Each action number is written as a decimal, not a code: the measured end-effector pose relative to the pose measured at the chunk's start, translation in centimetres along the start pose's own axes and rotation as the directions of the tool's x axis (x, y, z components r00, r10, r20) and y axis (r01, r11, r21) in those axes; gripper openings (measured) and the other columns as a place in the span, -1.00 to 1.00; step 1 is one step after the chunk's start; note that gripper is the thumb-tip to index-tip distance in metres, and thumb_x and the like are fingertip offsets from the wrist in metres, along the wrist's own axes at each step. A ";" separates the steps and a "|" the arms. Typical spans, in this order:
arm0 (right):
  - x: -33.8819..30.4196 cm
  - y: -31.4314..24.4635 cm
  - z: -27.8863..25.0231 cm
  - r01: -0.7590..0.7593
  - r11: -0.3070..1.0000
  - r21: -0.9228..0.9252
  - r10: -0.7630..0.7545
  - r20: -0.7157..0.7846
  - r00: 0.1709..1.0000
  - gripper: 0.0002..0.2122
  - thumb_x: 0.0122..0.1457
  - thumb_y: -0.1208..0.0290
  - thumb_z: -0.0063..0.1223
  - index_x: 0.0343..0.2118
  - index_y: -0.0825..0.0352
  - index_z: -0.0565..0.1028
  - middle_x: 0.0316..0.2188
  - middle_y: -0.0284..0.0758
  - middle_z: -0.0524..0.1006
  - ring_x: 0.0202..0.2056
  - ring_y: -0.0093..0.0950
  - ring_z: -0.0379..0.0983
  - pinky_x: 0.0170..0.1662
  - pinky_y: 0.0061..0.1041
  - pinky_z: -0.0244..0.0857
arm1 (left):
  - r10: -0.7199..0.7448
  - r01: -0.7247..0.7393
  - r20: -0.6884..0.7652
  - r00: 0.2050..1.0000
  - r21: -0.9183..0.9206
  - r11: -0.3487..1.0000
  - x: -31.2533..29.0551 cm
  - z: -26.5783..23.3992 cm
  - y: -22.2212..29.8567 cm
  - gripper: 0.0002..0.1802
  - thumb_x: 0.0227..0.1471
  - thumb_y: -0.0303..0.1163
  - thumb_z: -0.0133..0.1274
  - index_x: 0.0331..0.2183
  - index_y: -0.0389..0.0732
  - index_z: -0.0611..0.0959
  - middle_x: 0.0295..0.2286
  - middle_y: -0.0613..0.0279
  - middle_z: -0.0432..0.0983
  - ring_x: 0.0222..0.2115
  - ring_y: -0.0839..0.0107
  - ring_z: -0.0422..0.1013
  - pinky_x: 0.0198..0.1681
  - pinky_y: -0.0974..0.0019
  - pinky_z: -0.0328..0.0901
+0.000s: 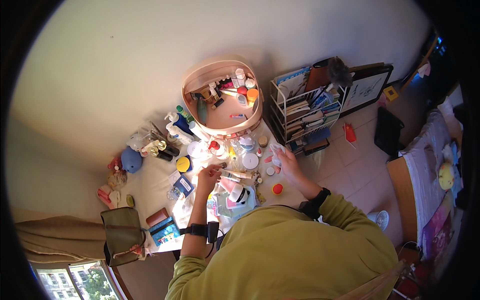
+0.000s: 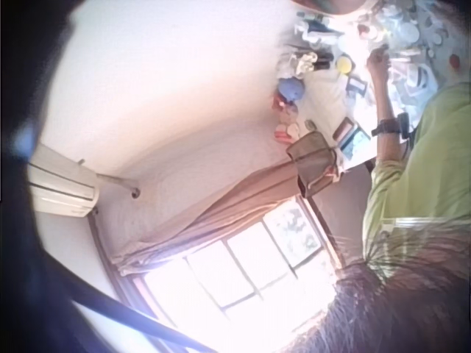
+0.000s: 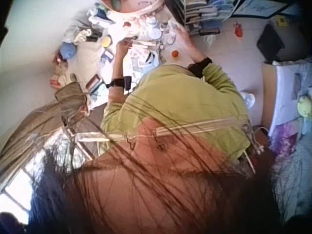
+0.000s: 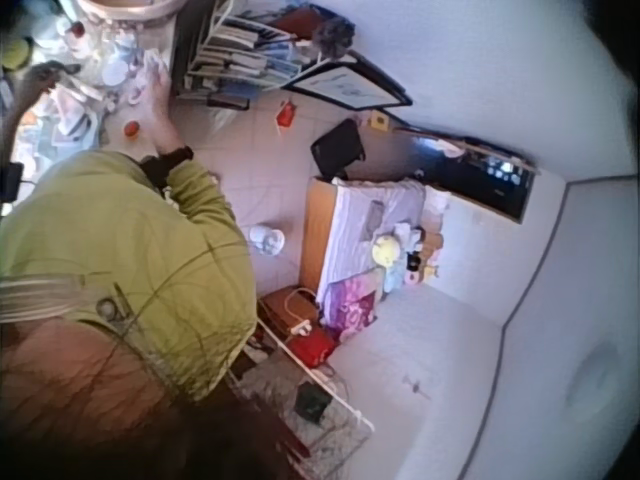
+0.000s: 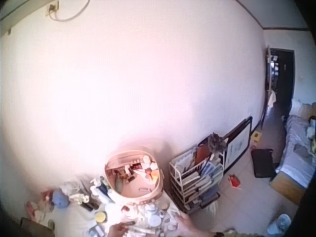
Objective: The person stands at a cluttered table and repeatedly picks up small cosmetic bottles and tubes, opens them, wipes the caps and necks with a tissue, and places them into a pink rotating organizer. The person handles items one at a time, including tubes, pump bottles, and jars, and occasionally wipes the table surface.
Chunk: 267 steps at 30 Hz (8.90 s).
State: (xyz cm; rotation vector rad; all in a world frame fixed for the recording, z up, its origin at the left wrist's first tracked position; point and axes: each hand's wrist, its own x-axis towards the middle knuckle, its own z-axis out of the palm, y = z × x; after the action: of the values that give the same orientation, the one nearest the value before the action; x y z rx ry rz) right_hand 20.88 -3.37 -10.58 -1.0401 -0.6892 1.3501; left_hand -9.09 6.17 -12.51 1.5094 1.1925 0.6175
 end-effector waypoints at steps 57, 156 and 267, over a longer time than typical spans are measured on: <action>1.8 -2.2 8.0 0.162 0.938 0.306 -0.141 -0.089 0.986 -0.73 0.23 0.51 -0.09 -0.01 0.40 0.37 -0.32 -0.38 0.49 -0.36 -0.64 0.39 -0.24 -0.64 0.29 | 0.565 -0.509 -0.053 0.823 0.370 0.777 -0.5 9.2 15.0 -0.82 -0.16 -0.53 0.14 -0.47 -0.34 0.46 -0.56 0.10 0.38 -0.61 0.25 0.38 -0.55 0.27 0.27; -0.9 3.3 -8.0 -0.187 0.981 0.053 0.193 -0.191 0.962 -0.78 0.30 0.29 -0.17 -0.14 0.32 0.37 -0.32 -0.27 0.53 -0.48 -0.61 0.35 -0.37 -0.61 0.27 | 0.395 -0.699 0.577 0.715 0.584 0.412 24.7 6.7 9.3 -0.89 -0.25 -0.46 0.16 -0.50 -0.09 0.62 -0.47 0.25 0.44 -0.36 0.23 0.42 -0.36 0.23 0.37; 30.0 2.6 5.5 0.476 0.142 -0.868 0.084 0.490 0.868 -0.88 0.02 0.60 -0.05 -0.35 0.39 0.45 -0.30 -0.10 0.46 -0.18 -0.13 0.39 -0.15 -0.30 0.28 | -0.045 0.043 0.025 0.999 0.057 0.997 -8.6 0.1 1.7 -0.74 0.03 -0.53 0.05 -0.17 -0.20 0.60 -0.32 0.24 0.54 -0.38 0.48 0.42 -0.34 0.43 0.31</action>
State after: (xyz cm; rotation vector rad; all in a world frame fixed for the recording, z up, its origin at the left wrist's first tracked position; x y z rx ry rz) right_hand 19.09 26.76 -15.54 -1.5562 -2.2327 0.7059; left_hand -11.53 -1.57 -9.22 1.5303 1.2285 0.5364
